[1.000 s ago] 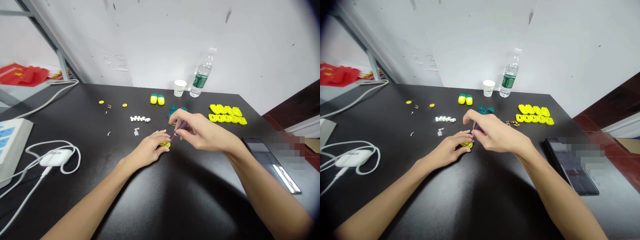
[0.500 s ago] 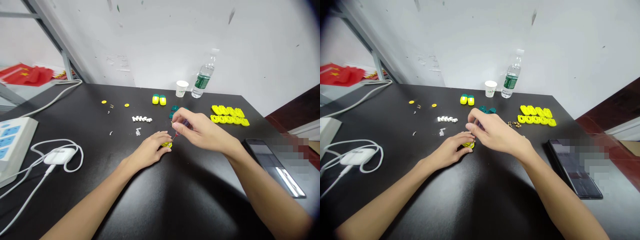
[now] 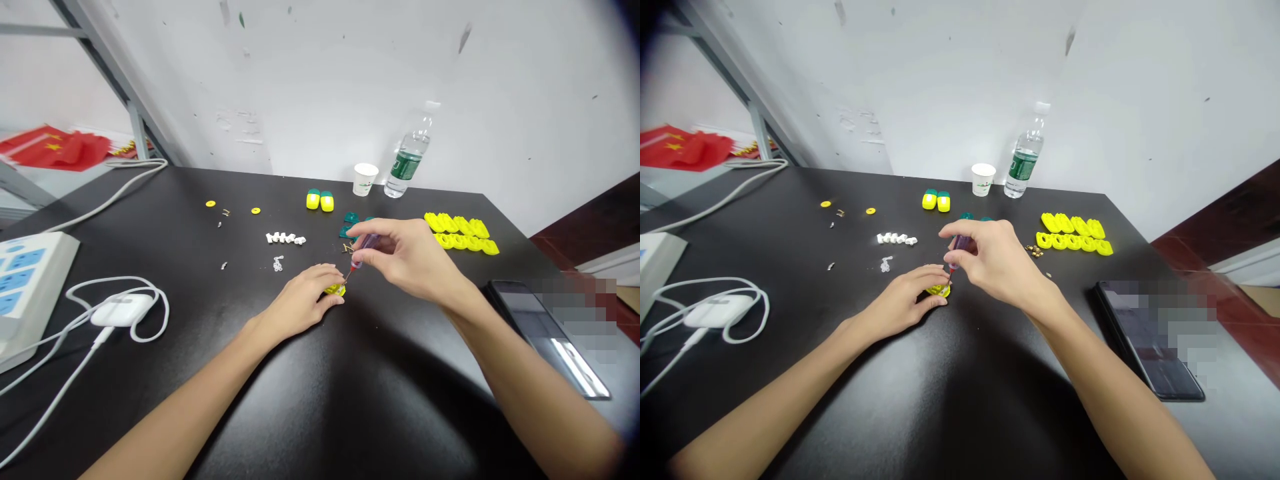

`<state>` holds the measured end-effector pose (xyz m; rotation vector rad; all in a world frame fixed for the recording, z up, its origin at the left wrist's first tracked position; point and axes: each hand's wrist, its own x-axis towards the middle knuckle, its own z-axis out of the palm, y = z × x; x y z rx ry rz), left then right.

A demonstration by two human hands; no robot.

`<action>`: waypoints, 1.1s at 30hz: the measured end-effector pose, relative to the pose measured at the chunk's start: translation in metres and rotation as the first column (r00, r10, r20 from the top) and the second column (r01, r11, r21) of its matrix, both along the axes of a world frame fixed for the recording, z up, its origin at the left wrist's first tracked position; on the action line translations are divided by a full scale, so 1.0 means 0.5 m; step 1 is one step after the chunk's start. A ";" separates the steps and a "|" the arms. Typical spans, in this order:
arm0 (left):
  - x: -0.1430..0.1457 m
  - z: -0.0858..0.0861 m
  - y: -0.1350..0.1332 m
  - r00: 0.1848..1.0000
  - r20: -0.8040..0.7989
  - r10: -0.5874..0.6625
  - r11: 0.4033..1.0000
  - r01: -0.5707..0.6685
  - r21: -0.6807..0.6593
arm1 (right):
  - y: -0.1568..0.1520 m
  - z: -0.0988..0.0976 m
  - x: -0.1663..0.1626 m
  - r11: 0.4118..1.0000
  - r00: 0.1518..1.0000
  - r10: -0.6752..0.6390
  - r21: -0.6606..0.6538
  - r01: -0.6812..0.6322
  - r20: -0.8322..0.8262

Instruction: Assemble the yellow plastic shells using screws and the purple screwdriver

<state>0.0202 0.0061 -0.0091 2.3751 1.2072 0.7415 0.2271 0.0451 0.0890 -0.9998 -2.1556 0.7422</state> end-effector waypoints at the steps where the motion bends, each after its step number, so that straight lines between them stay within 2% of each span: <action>1: 0.000 0.001 0.000 1.000 0.000 -0.001 1.000 0.001 0.002 | 0.000 0.001 0.002 1.000 1.000 0.016 -0.012 -0.016 -0.005; 7: 0.001 0.008 -0.004 1.000 0.004 0.010 1.000 -0.010 0.009 | -0.006 0.009 0.009 0.975 0.980 0.197 -0.098 -0.198 -0.023; 11: 0.001 0.003 -0.004 0.999 0.015 0.041 0.999 -0.041 0.031 | -0.010 0.009 0.004 0.957 0.966 0.258 -0.131 -0.259 -0.023; 14: 0.002 0.003 -0.002 0.999 0.029 0.044 0.998 -0.045 0.046 | -0.011 0.005 -0.004 0.964 0.968 0.249 -0.099 -0.249 -0.008; 16: 0.003 0.006 -0.002 0.999 0.020 0.048 0.998 -0.049 0.044 | -0.010 0.001 -0.011 0.975 0.975 0.220 -0.023 -0.219 0.033; 19: 0.005 0.012 -0.004 0.997 -0.026 0.077 0.997 -0.076 0.019 | -0.009 -0.005 -0.018 0.982 0.984 0.130 0.119 -0.145 0.124; 21: 0.005 0.014 -0.006 0.995 -0.049 0.091 0.996 -0.091 0.002 | -0.008 -0.009 -0.020 0.985 0.990 0.078 0.146 -0.095 0.118; 27: 0.004 0.011 -0.007 0.994 -0.077 0.079 0.997 -0.081 -0.019 | 0.005 -0.022 -0.014 0.998 0.986 -0.017 -0.064 0.006 -0.165; 30: 0.004 0.012 -0.007 0.993 -0.088 0.080 0.996 -0.082 -0.022 | 0.013 -0.020 -0.009 0.990 0.969 0.001 -0.133 -0.035 -0.247; 33: 0.005 0.015 -0.009 0.993 -0.093 0.078 0.996 -0.081 -0.028 | 0.016 -0.013 -0.005 0.980 0.964 0.059 -0.170 -0.106 -0.261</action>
